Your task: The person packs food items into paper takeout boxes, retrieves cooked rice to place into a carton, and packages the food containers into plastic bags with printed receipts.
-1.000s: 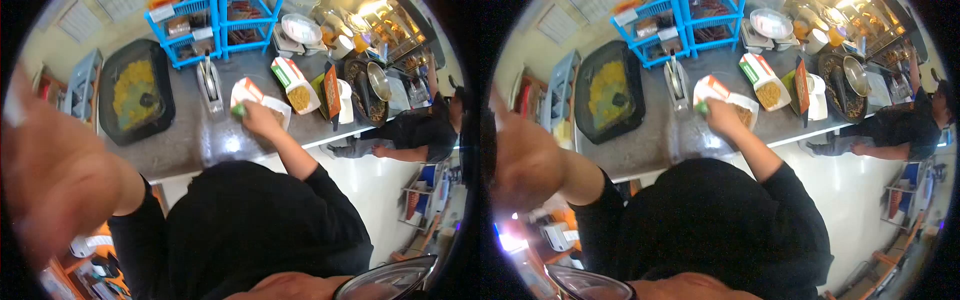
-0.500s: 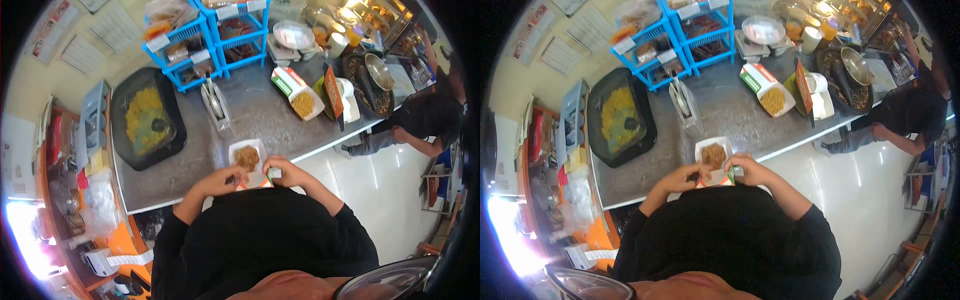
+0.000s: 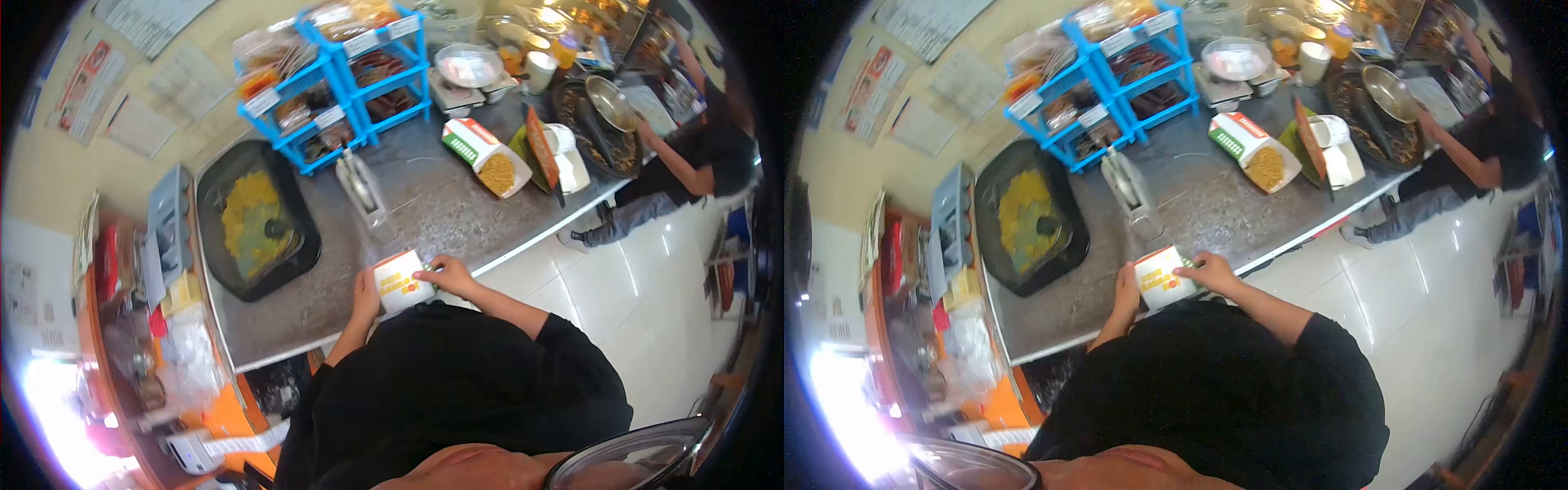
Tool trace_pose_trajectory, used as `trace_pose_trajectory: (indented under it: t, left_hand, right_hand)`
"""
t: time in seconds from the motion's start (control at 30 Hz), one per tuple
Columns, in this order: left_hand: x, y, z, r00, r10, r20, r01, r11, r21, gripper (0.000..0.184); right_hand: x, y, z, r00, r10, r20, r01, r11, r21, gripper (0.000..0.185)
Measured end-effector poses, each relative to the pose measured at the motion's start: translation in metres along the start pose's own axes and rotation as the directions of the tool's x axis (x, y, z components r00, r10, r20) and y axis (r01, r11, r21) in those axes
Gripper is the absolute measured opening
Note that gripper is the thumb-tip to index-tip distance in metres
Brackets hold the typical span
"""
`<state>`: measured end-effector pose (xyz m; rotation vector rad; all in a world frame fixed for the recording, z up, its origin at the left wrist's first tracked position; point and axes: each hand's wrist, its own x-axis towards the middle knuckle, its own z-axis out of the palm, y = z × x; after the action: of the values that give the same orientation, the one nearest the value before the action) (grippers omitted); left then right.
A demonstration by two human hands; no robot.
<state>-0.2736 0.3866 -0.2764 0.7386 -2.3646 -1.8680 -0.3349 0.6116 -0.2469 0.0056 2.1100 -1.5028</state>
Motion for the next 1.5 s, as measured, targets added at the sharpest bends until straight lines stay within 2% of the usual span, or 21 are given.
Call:
trace_pose_trajectory:
  t: [0.17,0.3,0.37,0.43,0.47,0.5,0.53,0.63,0.7,0.77,0.8,0.9,0.97,1.1,1.13,1.2,1.23,1.3,1.37,1.43,1.5]
  left_hand:
    - [0.042,-0.056,-0.034,0.984,-0.103,-0.146,0.083,0.987,-0.137,0.055]
    - [0.026,0.025,-0.065,0.978,-0.209,0.011,0.185,0.838,-0.513,0.056]
    - [0.041,0.018,-0.08,0.967,-0.213,-0.142,0.148,0.919,-0.366,0.055]
    - [0.046,0.013,-0.089,0.955,-0.187,-0.231,0.13,0.961,-0.243,0.053]
    - [0.046,0.018,-0.089,0.956,-0.164,-0.241,0.115,0.972,-0.204,0.052]
    - [0.042,0.023,-0.088,0.956,-0.145,-0.256,0.104,0.98,-0.167,0.052]
    - [0.037,0.031,-0.087,0.971,-0.079,-0.226,0.046,0.988,-0.144,0.051]
    - [0.038,0.024,-0.085,0.927,0.077,-0.366,-0.072,0.997,0.026,0.051]
    - [0.035,0.015,-0.087,0.856,0.227,-0.465,-0.177,0.973,0.151,0.049]
    - [0.019,0.029,-0.078,0.733,0.409,-0.544,-0.184,0.888,0.421,0.048]
    - [0.011,0.038,-0.071,0.668,0.485,-0.564,-0.175,0.839,0.515,0.048]
    - [-0.013,0.07,-0.049,0.491,0.651,-0.579,-0.138,0.714,0.687,0.048]
    - [-0.016,0.094,-0.025,0.401,0.68,-0.614,-0.186,0.716,0.673,0.048]
    - [-0.023,0.15,0.042,0.35,0.708,-0.614,-0.341,0.706,0.62,0.044]
    - [-0.025,0.161,0.057,0.389,0.719,-0.576,-0.414,0.695,0.588,0.042]
    - [-0.018,0.183,0.084,0.477,0.766,-0.431,-0.547,0.642,0.537,0.038]
    - [-0.017,0.2,0.097,0.555,0.749,-0.361,-0.602,0.661,0.447,0.036]
    - [-0.022,0.243,0.124,0.714,0.657,-0.242,-0.636,0.753,0.169,0.034]
    - [-0.03,0.282,0.142,0.717,0.694,-0.062,-0.695,0.719,0.006,0.033]
    - [-0.033,0.304,0.149,0.654,0.753,-0.068,-0.756,0.65,-0.069,0.028]
    - [-0.039,0.309,0.146,0.78,0.618,-0.104,-0.626,0.774,-0.093,0.026]
  right_hand:
    - [0.023,0.006,0.044,0.984,-0.178,0.018,0.177,0.983,0.042,0.075]
    - [-0.008,-0.081,0.013,0.917,-0.384,-0.109,0.394,0.915,0.09,0.04]
    - [-0.02,-0.122,-0.042,0.653,-0.628,-0.423,0.612,0.767,-0.194,0.02]
    - [-0.026,-0.144,-0.109,0.489,-0.467,-0.737,0.482,0.848,-0.219,0.012]
    - [-0.019,-0.14,-0.152,0.266,-0.531,-0.805,0.502,0.789,-0.354,0.009]
    - [-0.014,-0.142,-0.189,0.28,-0.366,-0.888,0.538,0.826,-0.171,0.013]
    - [0.002,-0.119,-0.239,0.177,-0.441,-0.88,0.32,0.871,-0.373,0.017]
    - [0.051,-0.054,-0.338,0.341,-0.294,-0.893,-0.131,0.926,-0.355,0.028]
    - [0.081,-0.021,-0.36,0.393,-0.444,-0.805,-0.217,0.806,-0.55,0.029]
    - [0.076,-0.049,-0.349,0.622,-0.526,-0.58,-0.208,0.604,-0.77,0.029]
    - [0.08,-0.046,-0.35,0.674,-0.665,-0.32,-0.209,0.244,-0.947,0.03]
    - [0.091,-0.029,-0.37,0.803,-0.596,-0.025,-0.203,-0.234,-0.951,0.02]
    - [0.09,-0.037,-0.4,0.828,-0.558,-0.058,-0.247,-0.268,-0.931,0.017]
    - [0.051,-0.103,-0.408,0.612,-0.706,-0.356,-0.086,0.389,-0.917,0.018]
    - [0.057,-0.111,-0.409,0.425,-0.808,-0.409,-0.023,0.442,-0.897,0.023]
    - [0.034,-0.146,-0.392,0.634,-0.579,-0.512,0.499,0.813,-0.301,0.025]
    - [0.017,-0.161,-0.375,0.771,-0.462,-0.439,0.569,0.81,0.146,0.027]
    - [-0.006,-0.177,-0.333,0.792,-0.534,-0.296,0.606,0.748,0.272,0.032]
    - [-0.02,-0.182,-0.303,0.861,-0.508,-0.036,0.492,0.81,0.319,0.029]
    - [-0.025,-0.182,-0.266,0.809,-0.577,0.117,0.476,0.758,0.446,0.026]
    - [-0.03,-0.183,-0.243,0.788,-0.568,0.236,0.408,0.77,0.491,0.025]
